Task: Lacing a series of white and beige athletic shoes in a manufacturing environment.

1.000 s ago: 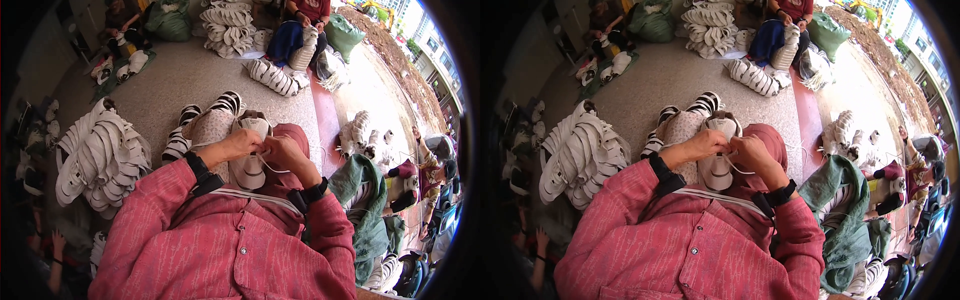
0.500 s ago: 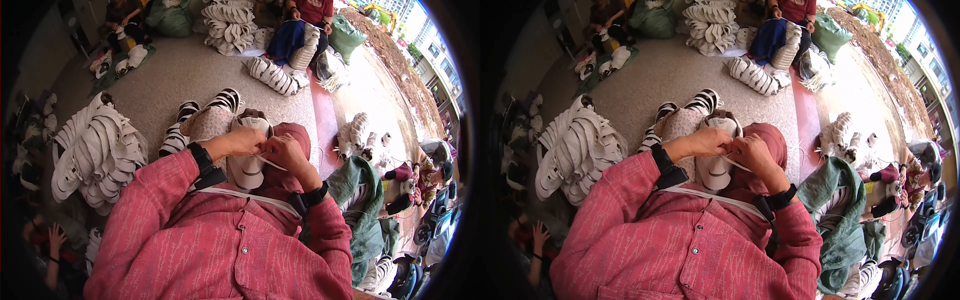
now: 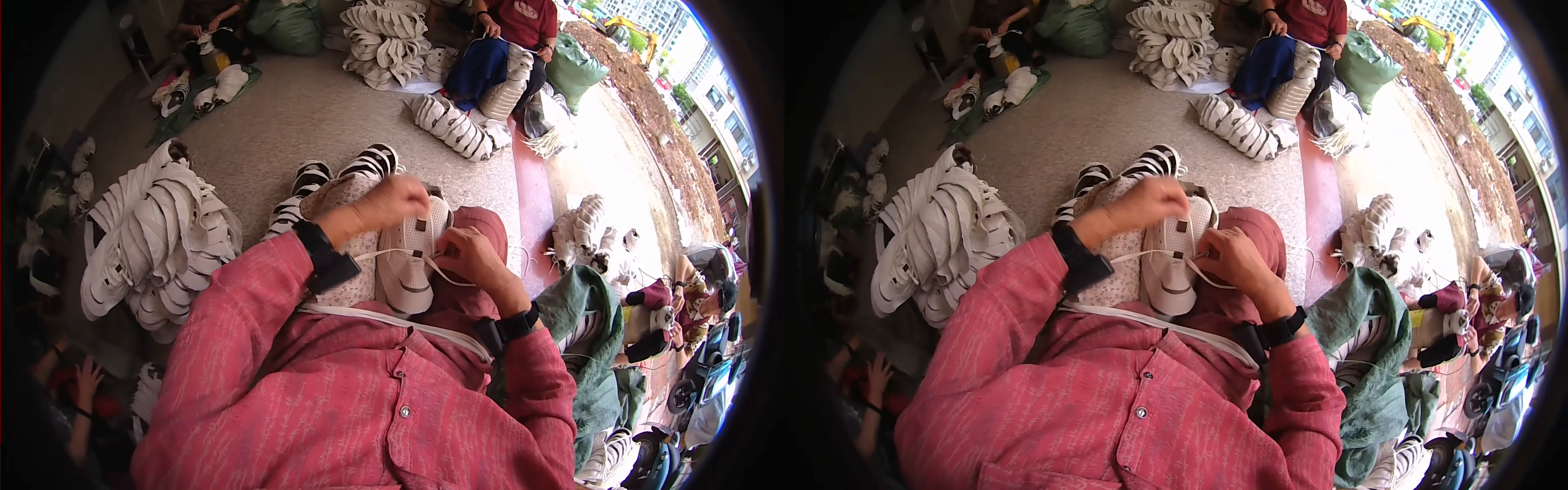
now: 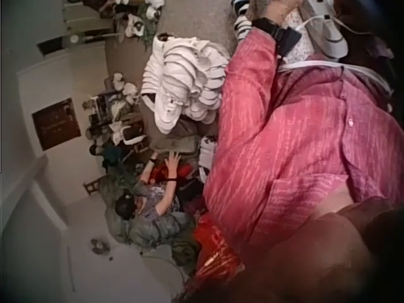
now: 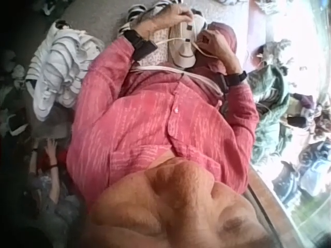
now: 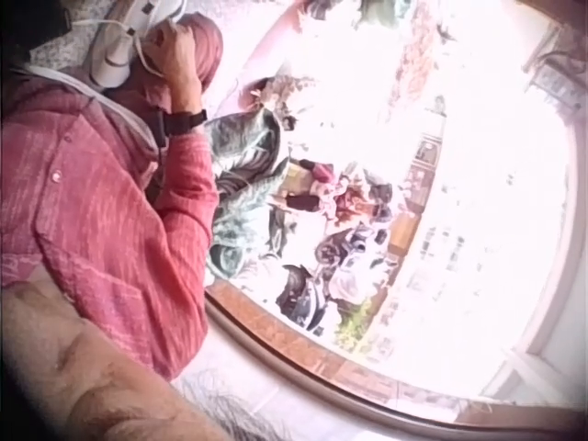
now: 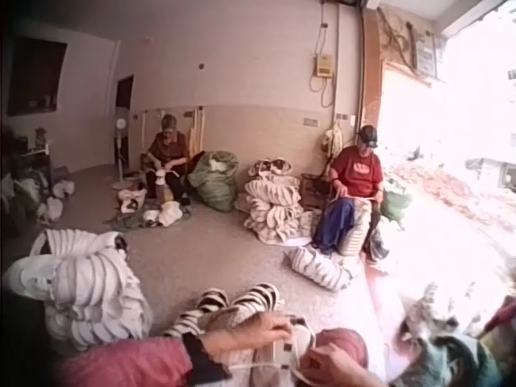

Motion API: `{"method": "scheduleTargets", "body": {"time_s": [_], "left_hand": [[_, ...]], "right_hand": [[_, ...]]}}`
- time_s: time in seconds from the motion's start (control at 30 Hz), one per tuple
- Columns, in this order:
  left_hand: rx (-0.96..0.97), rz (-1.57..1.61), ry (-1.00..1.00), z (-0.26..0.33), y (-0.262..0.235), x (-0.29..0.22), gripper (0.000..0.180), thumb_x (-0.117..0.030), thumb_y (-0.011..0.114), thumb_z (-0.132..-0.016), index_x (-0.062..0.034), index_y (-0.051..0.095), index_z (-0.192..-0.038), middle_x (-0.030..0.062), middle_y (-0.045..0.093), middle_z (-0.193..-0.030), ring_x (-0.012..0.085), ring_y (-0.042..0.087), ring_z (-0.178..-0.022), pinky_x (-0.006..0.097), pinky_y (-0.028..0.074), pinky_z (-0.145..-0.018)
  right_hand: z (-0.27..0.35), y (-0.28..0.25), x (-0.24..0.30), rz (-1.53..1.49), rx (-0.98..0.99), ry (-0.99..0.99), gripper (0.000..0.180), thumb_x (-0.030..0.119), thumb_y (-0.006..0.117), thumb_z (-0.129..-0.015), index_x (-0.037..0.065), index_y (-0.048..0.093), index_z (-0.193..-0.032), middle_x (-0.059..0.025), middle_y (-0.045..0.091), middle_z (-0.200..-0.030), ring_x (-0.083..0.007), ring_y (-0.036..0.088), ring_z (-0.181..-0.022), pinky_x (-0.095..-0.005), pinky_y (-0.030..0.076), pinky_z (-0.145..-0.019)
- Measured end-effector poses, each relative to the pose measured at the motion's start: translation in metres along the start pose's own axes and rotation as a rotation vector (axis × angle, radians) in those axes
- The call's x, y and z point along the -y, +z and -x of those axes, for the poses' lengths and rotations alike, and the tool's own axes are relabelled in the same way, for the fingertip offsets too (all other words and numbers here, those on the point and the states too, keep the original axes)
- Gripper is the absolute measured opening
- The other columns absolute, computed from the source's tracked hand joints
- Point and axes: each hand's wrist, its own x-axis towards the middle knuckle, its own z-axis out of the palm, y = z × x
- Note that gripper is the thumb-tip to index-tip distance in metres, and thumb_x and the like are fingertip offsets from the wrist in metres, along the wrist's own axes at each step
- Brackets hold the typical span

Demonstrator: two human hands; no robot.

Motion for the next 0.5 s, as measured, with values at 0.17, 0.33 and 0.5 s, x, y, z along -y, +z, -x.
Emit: {"method": "scheduleTargets", "body": {"time_s": [0.17,0.33,0.5], "left_hand": [[-0.425,0.389,-0.395,0.015,-0.082,-0.009,0.012,-0.013,0.062,-0.091,-0.0045,0.069,-0.094,-0.002,0.066,-0.092,0.0058,0.056,-0.078,0.02,0.047,-0.07],[-0.186,0.351,-0.233,0.055,-0.045,-0.015,0.029,-0.01,0.054,-0.094,0.0012,0.058,-0.12,0.0026,0.067,-0.087,0.0076,0.055,-0.067,0.022,0.049,-0.067],[-0.27,0.33,-0.339,0.079,-0.017,-0.022,0.037,-0.01,0.049,-0.096,0.0025,0.045,-0.131,0.008,0.068,-0.091,0.009,0.058,-0.068,0.024,0.05,-0.068]], "right_hand": [[-0.005,-0.002,0.018,-0.156,0.008,0.115,0.021,0.015,0.075,-0.074,0.005,0.062,-0.086,-0.0086,0.06,-0.073,-0.0235,0.058,-0.067,-0.0344,0.045,-0.061],[-0.011,0.005,0.041,-0.043,-0.061,0.21,0.019,0.017,0.066,-0.08,0.009,0.064,-0.097,-0.0113,0.06,-0.086,-0.0297,0.063,-0.075,-0.04,0.051,-0.065],[-0.013,0.018,0.047,-0.009,-0.12,0.154,0.016,0.013,0.065,-0.082,0.008,0.065,-0.097,-0.0123,0.06,-0.095,-0.0344,0.063,-0.08,-0.0413,0.052,-0.069]]}}
